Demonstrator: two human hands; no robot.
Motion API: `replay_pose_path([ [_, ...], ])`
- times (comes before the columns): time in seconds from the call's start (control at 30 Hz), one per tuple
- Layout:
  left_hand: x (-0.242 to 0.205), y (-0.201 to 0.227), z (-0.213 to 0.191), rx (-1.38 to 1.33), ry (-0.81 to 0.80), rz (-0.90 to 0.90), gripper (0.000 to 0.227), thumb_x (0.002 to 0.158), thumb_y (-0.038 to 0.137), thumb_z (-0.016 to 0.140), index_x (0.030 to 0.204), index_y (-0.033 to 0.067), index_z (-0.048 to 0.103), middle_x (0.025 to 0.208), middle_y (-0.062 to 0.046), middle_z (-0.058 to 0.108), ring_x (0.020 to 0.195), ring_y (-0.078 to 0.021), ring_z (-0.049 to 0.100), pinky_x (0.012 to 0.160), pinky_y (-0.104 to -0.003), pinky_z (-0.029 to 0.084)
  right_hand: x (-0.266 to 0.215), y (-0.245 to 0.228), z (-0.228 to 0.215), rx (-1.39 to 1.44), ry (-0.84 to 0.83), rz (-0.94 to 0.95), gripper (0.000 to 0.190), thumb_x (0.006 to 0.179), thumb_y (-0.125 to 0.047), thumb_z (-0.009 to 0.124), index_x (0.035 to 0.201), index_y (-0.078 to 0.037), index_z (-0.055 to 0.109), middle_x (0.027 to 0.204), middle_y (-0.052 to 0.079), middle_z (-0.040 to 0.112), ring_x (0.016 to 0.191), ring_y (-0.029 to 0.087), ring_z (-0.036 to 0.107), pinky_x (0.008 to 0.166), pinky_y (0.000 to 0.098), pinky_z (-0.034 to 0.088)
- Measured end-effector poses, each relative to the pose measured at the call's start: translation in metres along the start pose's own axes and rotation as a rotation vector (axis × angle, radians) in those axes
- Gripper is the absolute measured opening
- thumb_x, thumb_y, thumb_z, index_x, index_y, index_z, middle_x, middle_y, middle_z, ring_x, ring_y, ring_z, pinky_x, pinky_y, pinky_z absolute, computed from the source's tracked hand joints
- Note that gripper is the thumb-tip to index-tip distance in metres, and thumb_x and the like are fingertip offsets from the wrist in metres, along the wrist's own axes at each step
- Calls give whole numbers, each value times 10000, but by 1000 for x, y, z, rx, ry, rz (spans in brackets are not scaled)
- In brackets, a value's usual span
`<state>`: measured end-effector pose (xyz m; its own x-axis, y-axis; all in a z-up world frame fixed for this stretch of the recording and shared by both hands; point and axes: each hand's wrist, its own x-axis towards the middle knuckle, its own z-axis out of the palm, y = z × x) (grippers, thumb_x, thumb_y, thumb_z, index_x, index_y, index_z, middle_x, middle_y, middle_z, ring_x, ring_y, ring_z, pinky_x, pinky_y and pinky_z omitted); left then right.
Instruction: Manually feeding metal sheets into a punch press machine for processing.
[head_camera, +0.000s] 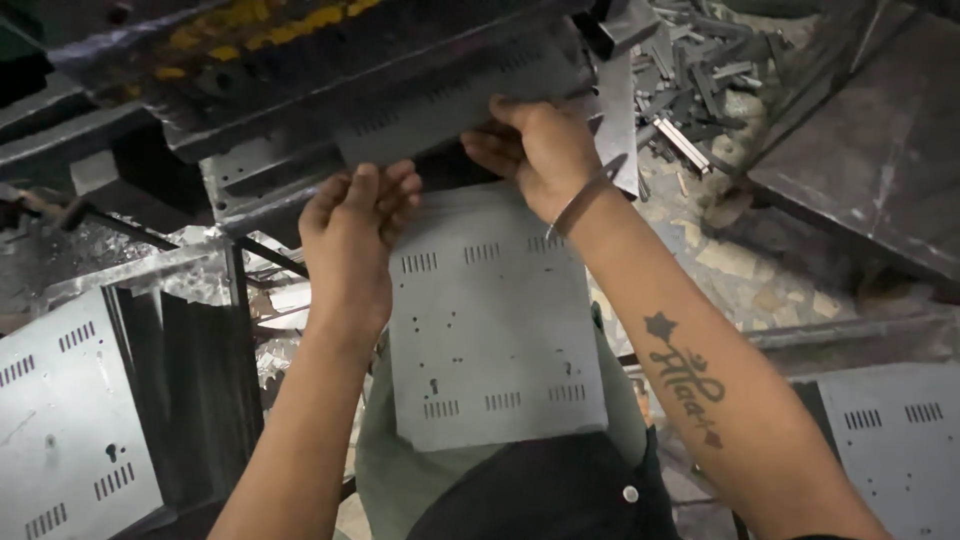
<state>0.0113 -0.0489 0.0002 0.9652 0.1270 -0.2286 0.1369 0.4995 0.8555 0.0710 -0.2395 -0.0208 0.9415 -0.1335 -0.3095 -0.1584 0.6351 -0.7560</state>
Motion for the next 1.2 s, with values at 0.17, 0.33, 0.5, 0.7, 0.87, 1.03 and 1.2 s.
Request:
replay_pose_path([
  [0.17,0,10,-14,54,101,44,158,1017,137,591,1046,-18,593,1025,-180,744,895,-220,758,817,-355,657,3,13,24,-64,114,16,320,890,-38,718,1119,146,591,907,253,605,816,471,746,696,540,692],
  [0.33,-2,27,-51,11,167,1,153,1014,135,602,1053,-6,556,1000,-161,738,868,-237,760,837,-396,658,-1,50,47,-87,112,21,291,866,-33,751,1059,136,614,841,287,660,720,454,761,652,529,685],
  [0.5,-6,34,-61,77,204,14,157,1005,156,625,1015,0,614,968,-158,753,844,-247,772,836,-417,667,-3,62,55,-46,109,39,330,865,-38,756,1095,109,571,861,262,647,746,443,759,652,518,685],
  [0.7,-3,30,-64,64,186,12,150,1015,159,617,1006,9,628,968,-166,755,852,-249,770,822,-413,671,-12,56,57,-55,104,33,364,870,-31,756,1120,79,516,846,253,651,731,427,762,624,496,685],
  [0.87,-6,31,-58,126,224,17,163,1016,192,624,1018,30,632,962,-140,755,860,-226,770,816,-388,669,-17,53,60,-40,92,34,332,876,-15,748,1074,67,494,836,258,642,737,431,758,627,490,679],
  [1.03,-4,29,-59,117,207,31,146,1034,179,598,1025,34,607,986,-128,752,865,-214,760,820,-387,667,-4,63,52,-8,54,36,284,873,-37,763,1005,77,539,842,276,669,729,467,754,594,495,667],
  [1.2,-2,27,-65,118,197,20,155,1020,198,618,1045,45,614,1011,-147,752,886,-239,767,814,-385,663,-12,58,54,-60,46,39,211,900,-23,712,974,28,522,818,236,652,689,417,761,564,432,652],
])
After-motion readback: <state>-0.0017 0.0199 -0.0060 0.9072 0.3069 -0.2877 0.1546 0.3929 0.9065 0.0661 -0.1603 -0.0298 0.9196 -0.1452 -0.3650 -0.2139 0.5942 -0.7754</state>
